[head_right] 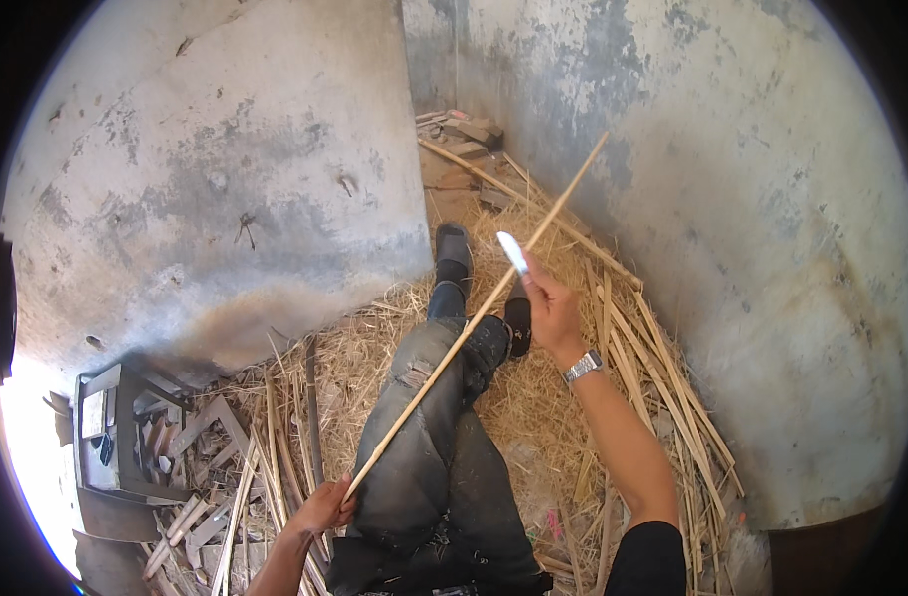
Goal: The person whittles and scrapes a bamboo strip using a small knife, shaving along its length and turning it over in their hands.
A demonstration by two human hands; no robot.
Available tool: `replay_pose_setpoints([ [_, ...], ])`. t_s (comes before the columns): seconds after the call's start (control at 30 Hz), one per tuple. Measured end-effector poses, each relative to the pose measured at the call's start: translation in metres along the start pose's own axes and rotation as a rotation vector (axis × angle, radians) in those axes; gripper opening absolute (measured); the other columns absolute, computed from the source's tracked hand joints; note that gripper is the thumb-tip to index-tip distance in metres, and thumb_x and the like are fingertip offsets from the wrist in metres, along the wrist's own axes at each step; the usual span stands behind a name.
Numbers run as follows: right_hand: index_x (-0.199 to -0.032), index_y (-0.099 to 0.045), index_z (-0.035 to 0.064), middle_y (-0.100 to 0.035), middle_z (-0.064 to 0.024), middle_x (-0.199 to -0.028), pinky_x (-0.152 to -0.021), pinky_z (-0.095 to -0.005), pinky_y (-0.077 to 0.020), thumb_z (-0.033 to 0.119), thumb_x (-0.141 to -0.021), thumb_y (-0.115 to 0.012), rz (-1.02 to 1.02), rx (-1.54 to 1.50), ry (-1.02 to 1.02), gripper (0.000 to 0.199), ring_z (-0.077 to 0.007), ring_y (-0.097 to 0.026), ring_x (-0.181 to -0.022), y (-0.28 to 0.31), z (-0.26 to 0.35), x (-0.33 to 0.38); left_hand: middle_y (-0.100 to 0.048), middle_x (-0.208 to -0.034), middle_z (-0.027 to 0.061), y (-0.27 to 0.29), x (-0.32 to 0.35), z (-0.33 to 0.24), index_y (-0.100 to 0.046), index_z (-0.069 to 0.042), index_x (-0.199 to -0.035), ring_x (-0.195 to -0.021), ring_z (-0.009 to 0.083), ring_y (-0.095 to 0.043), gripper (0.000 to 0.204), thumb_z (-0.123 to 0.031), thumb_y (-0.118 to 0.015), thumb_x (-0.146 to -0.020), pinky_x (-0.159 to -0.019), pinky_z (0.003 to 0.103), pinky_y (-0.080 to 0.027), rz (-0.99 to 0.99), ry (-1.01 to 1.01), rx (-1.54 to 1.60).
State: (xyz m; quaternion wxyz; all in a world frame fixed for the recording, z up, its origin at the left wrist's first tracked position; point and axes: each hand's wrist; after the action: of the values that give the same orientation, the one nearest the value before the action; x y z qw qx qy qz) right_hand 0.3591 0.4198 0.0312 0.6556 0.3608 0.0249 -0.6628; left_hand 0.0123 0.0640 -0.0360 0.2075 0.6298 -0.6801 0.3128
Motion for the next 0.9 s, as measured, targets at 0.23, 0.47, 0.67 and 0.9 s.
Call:
replay_pose_setpoints([
  [0.23,-0.143,-0.067,0.0058,-0.078,-0.0110,-0.082,-0.061,-0.0428,-0.0529,0.023,-0.111,-0.058,0.650,0.111,0.449,0.038,-0.0204,-0.068,-0.059,-0.026,0.066,0.080,-0.037,-0.056,-0.0023,-0.003,0.003,-0.003,-0.044,-0.012,-0.068,-0.046,0.0102,-0.033,0.067,-0.060,-0.037,-0.114,-0.045,0.028,-0.024,-0.055,0.050,-0.019],
  [0.47,-0.135,-0.074,0.0125,-0.067,-0.0172,-0.069,-0.052,-0.0408,-0.0516,0.022,-0.107,-0.060,0.150,0.164,0.069,0.033,-0.0245,-0.063,-0.052,-0.006,0.003,0.006,-0.035,-0.057,-0.0027,-0.009,0.004,-0.020,-0.043,-0.013,-0.068,-0.048,0.0107,-0.031,0.066,-0.060,-0.037,-0.114,-0.046,0.029,-0.024,0.025,0.057,0.019],
  [0.67,-0.141,-0.072,0.0160,-0.074,-0.0147,-0.078,-0.050,-0.0359,-0.0482,0.017,-0.105,-0.062,0.545,0.236,0.490,0.037,-0.0193,-0.061,-0.051,-0.029,0.069,0.088,-0.036,-0.057,-0.0025,-0.004,0.000,-0.009,-0.043,-0.013,-0.068,-0.048,0.0104,-0.032,0.066,-0.059,-0.037,-0.115,-0.046,0.028,-0.024,-0.031,0.046,-0.010],
  [0.9,-0.145,-0.068,0.0151,-0.065,-0.0161,-0.066,-0.047,-0.0376,-0.0431,0.019,-0.106,-0.062,0.093,0.088,0.227,0.039,-0.0204,-0.052,-0.047,-0.013,0.020,0.026,-0.040,-0.056,-0.0015,-0.010,0.000,-0.013,-0.045,-0.012,-0.068,-0.048,0.0103,-0.036,0.067,-0.060,-0.038,-0.114,-0.046,0.028,-0.027,-0.033,0.015,-0.046],
])
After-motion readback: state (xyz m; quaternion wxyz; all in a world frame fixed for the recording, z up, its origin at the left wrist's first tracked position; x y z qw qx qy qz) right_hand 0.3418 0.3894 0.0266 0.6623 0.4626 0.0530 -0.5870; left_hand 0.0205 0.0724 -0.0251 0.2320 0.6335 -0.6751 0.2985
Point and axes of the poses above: each hand's wrist, its own x-axis away from the middle knuckle, its own y-axis out of the back of the hand, z = x × y
